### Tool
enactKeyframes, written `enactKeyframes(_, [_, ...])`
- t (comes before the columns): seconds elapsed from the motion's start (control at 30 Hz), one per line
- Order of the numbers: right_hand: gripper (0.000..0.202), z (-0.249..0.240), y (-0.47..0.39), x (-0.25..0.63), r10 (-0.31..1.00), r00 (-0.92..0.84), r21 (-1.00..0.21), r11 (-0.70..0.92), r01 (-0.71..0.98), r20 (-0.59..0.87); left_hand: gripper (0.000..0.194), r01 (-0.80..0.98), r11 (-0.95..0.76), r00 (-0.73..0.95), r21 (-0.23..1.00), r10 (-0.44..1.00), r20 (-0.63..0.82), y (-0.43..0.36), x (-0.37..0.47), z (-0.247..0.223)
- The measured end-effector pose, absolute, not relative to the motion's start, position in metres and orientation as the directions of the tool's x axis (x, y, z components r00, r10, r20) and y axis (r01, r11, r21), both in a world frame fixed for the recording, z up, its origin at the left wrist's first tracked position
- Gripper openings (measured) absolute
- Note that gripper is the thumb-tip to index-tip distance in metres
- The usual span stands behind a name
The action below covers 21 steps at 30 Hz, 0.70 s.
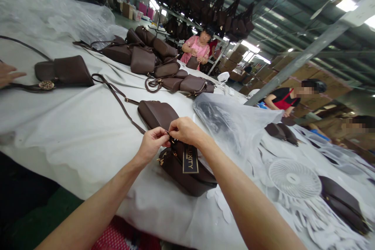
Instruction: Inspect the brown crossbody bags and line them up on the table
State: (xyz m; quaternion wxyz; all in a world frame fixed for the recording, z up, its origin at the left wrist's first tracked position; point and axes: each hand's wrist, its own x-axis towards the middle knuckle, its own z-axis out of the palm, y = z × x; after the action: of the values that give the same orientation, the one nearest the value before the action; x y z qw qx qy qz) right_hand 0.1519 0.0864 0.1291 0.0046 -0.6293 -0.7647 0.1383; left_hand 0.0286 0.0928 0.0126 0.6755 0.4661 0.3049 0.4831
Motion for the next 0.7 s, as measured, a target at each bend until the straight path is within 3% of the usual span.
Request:
enactKeyframes(0.23, [0.018,0.1273,0.0849,0.1559,0.963,-0.219,-0.261,0.174,0.949,-0.155,0.012,-0.39,0.163,0.381,0.906,0.925,-0.002,0.0941,0.0302,0.0121])
enactKeyframes(0.7, [0.018,0.1276,0.0835,0.1546,0.963,-0.232,-0.178,0.207,0.962,-0.135,0.011,-0.391,0.153,0.352,0.908,0.936,-0.006,0.0928,0.0321,0.0132])
